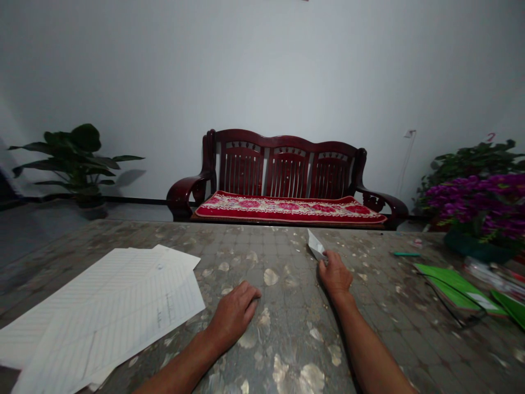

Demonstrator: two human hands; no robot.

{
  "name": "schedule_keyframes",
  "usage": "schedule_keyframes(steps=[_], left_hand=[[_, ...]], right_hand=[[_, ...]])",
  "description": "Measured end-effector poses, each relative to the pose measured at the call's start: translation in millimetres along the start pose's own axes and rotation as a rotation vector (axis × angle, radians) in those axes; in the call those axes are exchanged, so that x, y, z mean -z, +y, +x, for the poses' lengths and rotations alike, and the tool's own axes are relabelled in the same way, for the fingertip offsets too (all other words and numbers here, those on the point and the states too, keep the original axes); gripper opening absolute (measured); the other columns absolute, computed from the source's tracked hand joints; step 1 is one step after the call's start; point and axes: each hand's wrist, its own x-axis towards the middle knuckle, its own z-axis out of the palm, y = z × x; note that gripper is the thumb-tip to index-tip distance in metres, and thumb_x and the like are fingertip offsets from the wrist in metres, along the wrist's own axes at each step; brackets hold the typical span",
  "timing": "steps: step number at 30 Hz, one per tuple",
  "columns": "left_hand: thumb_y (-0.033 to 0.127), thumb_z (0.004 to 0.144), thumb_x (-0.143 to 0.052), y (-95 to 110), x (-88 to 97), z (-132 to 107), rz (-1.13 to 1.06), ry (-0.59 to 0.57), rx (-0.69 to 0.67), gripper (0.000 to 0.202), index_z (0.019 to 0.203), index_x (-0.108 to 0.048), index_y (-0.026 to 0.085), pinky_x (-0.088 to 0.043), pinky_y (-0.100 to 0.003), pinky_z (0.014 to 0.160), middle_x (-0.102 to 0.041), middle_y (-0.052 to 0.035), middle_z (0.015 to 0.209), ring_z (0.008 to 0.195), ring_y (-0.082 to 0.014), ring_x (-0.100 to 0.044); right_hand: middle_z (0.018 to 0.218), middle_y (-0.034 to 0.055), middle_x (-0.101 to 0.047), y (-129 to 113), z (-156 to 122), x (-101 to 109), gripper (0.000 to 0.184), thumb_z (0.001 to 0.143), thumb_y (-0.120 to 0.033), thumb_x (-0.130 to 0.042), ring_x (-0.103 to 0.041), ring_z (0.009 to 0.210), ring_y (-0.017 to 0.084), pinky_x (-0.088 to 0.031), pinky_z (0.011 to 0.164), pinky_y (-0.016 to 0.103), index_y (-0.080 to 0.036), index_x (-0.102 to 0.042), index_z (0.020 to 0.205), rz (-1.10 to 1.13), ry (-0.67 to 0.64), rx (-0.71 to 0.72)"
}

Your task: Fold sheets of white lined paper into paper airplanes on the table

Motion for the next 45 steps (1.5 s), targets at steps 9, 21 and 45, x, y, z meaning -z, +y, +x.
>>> schedule_keyframes(steps=[9, 21, 45], left_hand=[[0.015, 0.090, -0.046, -0.2, -1.0, 0.1, 0.005, 0.022, -0.024, 0.020, 0.099, -0.062, 0.022, -0.045, -0.029, 0.082, -0.061, -0.0043, 0.096, 0.092, -0.0191, -0.061], [0.013, 0.089, -0.047, -3.7, -4.7, 0.0, 0.012, 0.050, -0.055, 0.020, 0.099, -0.061, 0.022, -0.046, -0.030, 0.080, -0.060, -0.0039, 0.095, 0.091, -0.0191, -0.060], [0.015, 0.090, -0.046, -1.9, -2.6, -0.8, 0.031, 0.034, -0.050, 0.019, 0.100, -0.061, 0.022, -0.047, -0.030, 0.081, -0.061, -0.0043, 0.095, 0.092, -0.0195, -0.061]], right_hand=[[0.104, 0.0042, -0.061, 0.3, 0.8, 0.5, 0.019, 0.093, -0.022, -0.053, -0.055, 0.078, 0.015, -0.025, 0.055, 0.027, -0.022, -0.064, 0.108, -0.016, -0.007, 0.037], [0.109, 0.0039, -0.062, -0.5, 0.6, -1.7, 0.025, 0.093, -0.026, -0.054, -0.059, 0.085, 0.016, -0.031, 0.058, 0.027, -0.024, -0.061, 0.117, -0.047, -0.007, 0.027], [0.109, 0.0023, -0.066, -0.6, 2.0, -2.5, 0.026, 0.094, -0.026, -0.054, -0.059, 0.086, 0.015, -0.029, 0.059, 0.026, -0.023, -0.062, 0.119, 0.033, 0.019, -0.004]])
